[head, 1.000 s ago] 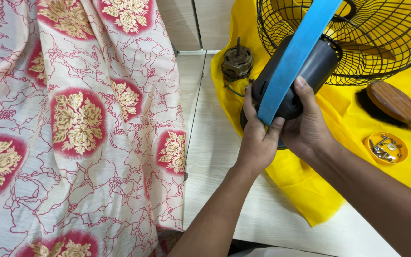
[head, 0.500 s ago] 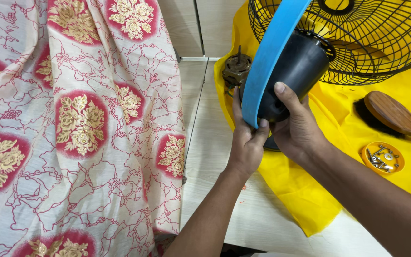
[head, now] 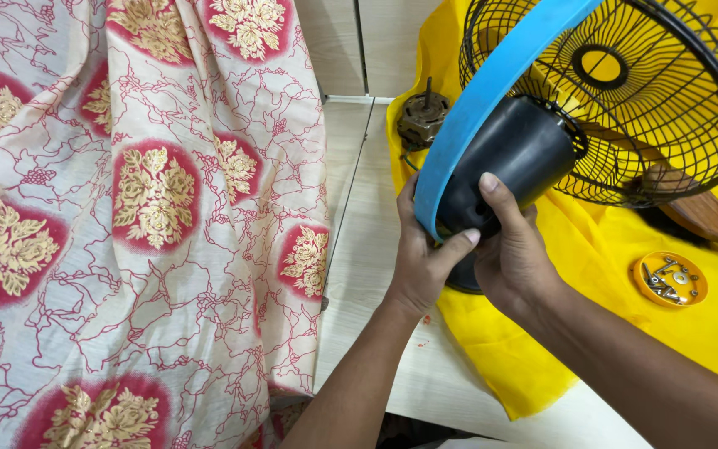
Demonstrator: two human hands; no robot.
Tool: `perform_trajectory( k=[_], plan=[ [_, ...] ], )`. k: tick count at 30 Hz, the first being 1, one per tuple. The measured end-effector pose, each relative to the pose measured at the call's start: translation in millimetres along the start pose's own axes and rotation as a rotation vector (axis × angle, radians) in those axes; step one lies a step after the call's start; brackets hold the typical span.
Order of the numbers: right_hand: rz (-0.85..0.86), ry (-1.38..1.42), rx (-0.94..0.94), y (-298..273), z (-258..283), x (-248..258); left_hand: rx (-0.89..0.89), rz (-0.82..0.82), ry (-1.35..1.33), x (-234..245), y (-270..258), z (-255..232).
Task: The person reassembles an electric fan by attaching the motor housing to the fan head and securing it with a screw. They use a screwdriver to tighten the screw and ensure the components are properly aligned.
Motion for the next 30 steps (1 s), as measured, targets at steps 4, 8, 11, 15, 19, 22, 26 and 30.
perform_trajectory(
  k=[4, 8, 11, 15, 19, 22, 26, 30],
  plan=[
    [0.014, -0.017, 0.011, -9.9, -5.4, -0.2, 0.039, -0.118, -0.007, -1.7, -3.7, -6.2],
    [0.005, -0.04, 0.069, -21.2, -10.1, 0.4, 0.132, -0.158, -0.068, -2.4, 0.0, -17.1],
    [-0.015, -0.043, 0.071, -24.6, -10.2, 0.8, 0.21, -0.097, -0.029, 1.6, 3.6, -24.5],
    [-0.093, -0.076, 0.011, -21.1, -8.1, 9.1, 0.198, -0.021, -0.033, 4.2, 8.5, -27.9],
    [0.026, -0.109, -0.097, -18.2, -2.9, 31.6, 0.246, -0.054, -0.014, 7.8, 11.8, -22.0],
    [0.053, -0.174, -0.136, -14.1, 13.3, 64.1, 0.26, -0.054, -0.032, 11.2, 10.7, -14.1],
    [0.091, -0.435, -0.101, -1.7, 30.2, 114.8, 0.281, -0.062, -0.063, 12.4, 13.2, -9.6],
    [-0.04, -0.514, -0.044, 7.8, 30.9, 168.7, 0.345, -0.071, -0.071, 18.7, 15.5, -7.8]
  ],
)
Point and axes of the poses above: each hand's wrist, its own y-axis towards the middle knuckle, its own x-axis out of the back of the hand, z = x × y, the point moved 2 cm from there along y, towards the middle knuckle, and after that the axes turned 11 degrees about y, right-handed, at the moved point
